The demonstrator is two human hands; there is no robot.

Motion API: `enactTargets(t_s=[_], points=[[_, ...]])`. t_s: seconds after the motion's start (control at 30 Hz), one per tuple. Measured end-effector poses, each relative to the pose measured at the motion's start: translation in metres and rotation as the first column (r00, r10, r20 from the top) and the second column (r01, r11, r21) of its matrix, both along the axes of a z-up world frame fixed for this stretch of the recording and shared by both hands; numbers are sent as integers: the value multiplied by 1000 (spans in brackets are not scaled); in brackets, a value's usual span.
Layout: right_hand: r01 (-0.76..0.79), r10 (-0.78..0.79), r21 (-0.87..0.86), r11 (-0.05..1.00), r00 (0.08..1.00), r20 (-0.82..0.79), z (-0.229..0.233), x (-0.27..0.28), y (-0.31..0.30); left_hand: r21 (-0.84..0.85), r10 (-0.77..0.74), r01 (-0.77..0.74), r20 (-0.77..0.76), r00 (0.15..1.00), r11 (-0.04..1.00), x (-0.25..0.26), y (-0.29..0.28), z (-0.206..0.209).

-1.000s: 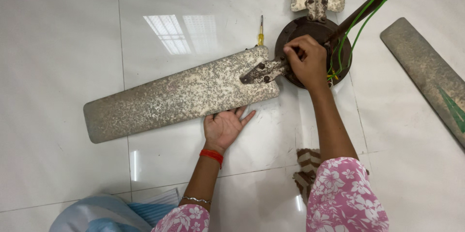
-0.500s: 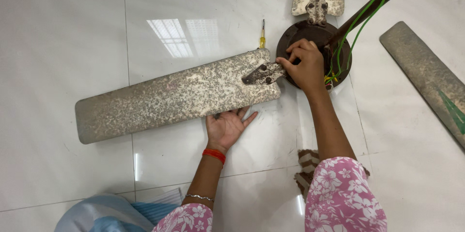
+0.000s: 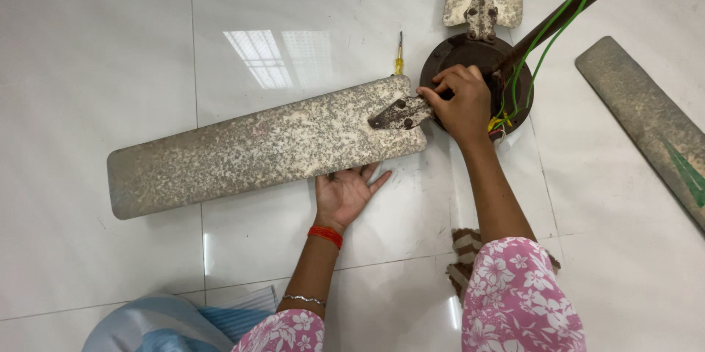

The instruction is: The person wipes a ceiling fan blade with a cloth, then attaches three fan blades to the fan motor housing using screws and a screwdriver. The person works on a tiled floor with the fan parts laid out.

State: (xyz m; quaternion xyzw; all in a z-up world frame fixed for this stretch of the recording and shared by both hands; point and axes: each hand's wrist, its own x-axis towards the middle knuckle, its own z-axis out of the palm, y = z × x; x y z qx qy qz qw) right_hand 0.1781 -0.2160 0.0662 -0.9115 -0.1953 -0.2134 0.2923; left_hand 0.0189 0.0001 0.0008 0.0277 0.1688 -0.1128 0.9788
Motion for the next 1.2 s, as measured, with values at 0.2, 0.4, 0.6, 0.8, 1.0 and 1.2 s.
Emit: enactTargets(t_s=[0.2,0.4,0.6,0.8,1.0,1.2], points=[[20,-1,156,987,992,-125,6,3,-5,3,-18,17,74,997,1000,1,3,-3],[-76,85,80,994,990,-110,12,-2,-9,3,-12,12,37,999,1000,0,0,-5],[45,-42,63,997,998,-56,0,-1,-3,-36,-22,23,38,999,999,0,2,-6],[-99,136,216,971,976,-168,13,-19,-23,-66,-38,42,66,997,997,1,2,-3],[-78,107,180,981,982,-159,9,-41,-23,-156,-6,1,-34,999,988,-1,1,0],[-74,89,186,980,993,-72,8,-38,-16,-169,-3,-2,-25,1000,986,1,3,0]])
